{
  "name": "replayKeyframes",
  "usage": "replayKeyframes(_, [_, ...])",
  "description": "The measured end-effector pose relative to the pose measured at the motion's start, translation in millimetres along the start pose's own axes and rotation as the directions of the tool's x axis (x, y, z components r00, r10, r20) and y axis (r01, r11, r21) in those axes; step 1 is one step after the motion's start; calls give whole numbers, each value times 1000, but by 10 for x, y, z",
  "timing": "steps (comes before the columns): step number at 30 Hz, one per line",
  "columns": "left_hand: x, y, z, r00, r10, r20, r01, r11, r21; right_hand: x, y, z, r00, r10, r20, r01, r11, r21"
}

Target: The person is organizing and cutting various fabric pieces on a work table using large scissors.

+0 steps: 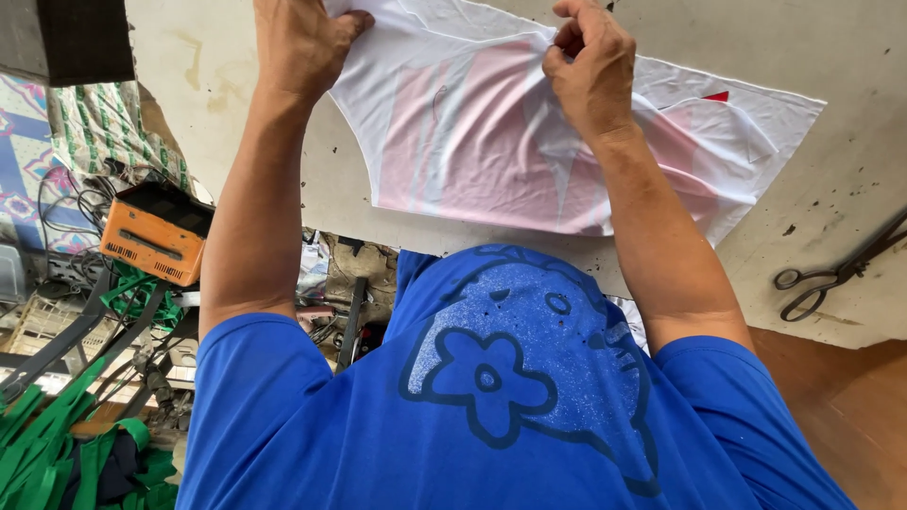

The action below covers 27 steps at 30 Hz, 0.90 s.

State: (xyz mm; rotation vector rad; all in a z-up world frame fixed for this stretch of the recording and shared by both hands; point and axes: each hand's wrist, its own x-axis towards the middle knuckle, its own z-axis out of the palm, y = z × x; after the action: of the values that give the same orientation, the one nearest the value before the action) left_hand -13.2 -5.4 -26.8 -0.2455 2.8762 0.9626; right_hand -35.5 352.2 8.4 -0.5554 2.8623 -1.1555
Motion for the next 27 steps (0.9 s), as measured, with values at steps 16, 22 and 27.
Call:
replayKeyframes(16, [52,-56,21,1000,-7,24,7,1000,-12,54,-59,-81,994,91,53,-93,995,27])
replayKeyframes(22, [80,-148,51,998,59,0,-59,998,22,59,-30,-80,992,106,65,-107,994,26])
replayKeyframes(27, [59,-94,-14,998,-22,61,22,1000,-4,62,8,-72,990,121,78,-124,992,30])
